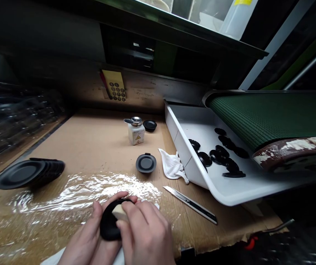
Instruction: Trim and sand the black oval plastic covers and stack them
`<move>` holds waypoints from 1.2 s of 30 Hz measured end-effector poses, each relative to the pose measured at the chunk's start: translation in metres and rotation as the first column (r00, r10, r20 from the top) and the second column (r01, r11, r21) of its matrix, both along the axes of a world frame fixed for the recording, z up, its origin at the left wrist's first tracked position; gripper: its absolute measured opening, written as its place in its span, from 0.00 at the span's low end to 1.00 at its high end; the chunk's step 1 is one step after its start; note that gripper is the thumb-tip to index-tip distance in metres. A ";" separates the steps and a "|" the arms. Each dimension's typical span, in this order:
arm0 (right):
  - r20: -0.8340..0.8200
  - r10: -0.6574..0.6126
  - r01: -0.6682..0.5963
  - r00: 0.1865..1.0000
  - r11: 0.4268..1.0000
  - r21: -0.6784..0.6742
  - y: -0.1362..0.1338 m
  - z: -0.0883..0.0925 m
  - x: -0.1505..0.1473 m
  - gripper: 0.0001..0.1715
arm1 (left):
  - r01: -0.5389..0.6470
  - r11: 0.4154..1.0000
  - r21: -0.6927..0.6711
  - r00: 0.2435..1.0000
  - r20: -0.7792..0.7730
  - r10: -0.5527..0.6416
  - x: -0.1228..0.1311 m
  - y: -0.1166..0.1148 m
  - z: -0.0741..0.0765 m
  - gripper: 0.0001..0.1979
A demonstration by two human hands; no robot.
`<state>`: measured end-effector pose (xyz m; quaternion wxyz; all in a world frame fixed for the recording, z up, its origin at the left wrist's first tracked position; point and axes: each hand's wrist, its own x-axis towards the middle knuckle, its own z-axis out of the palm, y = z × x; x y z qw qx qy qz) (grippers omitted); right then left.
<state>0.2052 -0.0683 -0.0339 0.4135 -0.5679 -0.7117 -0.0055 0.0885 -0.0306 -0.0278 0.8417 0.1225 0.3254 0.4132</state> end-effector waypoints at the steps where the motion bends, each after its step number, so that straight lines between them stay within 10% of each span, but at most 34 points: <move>1: -0.029 -0.023 0.023 0.999 1.000 0.012 0.001 -0.004 -0.009 0.12 | -0.007 1.000 0.029 1.000 -0.027 0.008 0.001 -0.001 0.001 0.21; 27: 0.014 -0.055 0.052 0.998 0.986 0.160 0.003 -0.001 -0.020 0.13 | -0.012 0.998 0.069 0.993 -0.115 0.020 0.002 -0.003 0.002 0.19; 36: 0.178 -0.141 0.109 0.974 0.977 0.181 0.031 0.012 -0.028 0.11 | -0.112 0.988 -0.109 0.994 -0.025 0.110 0.003 -0.002 0.003 0.10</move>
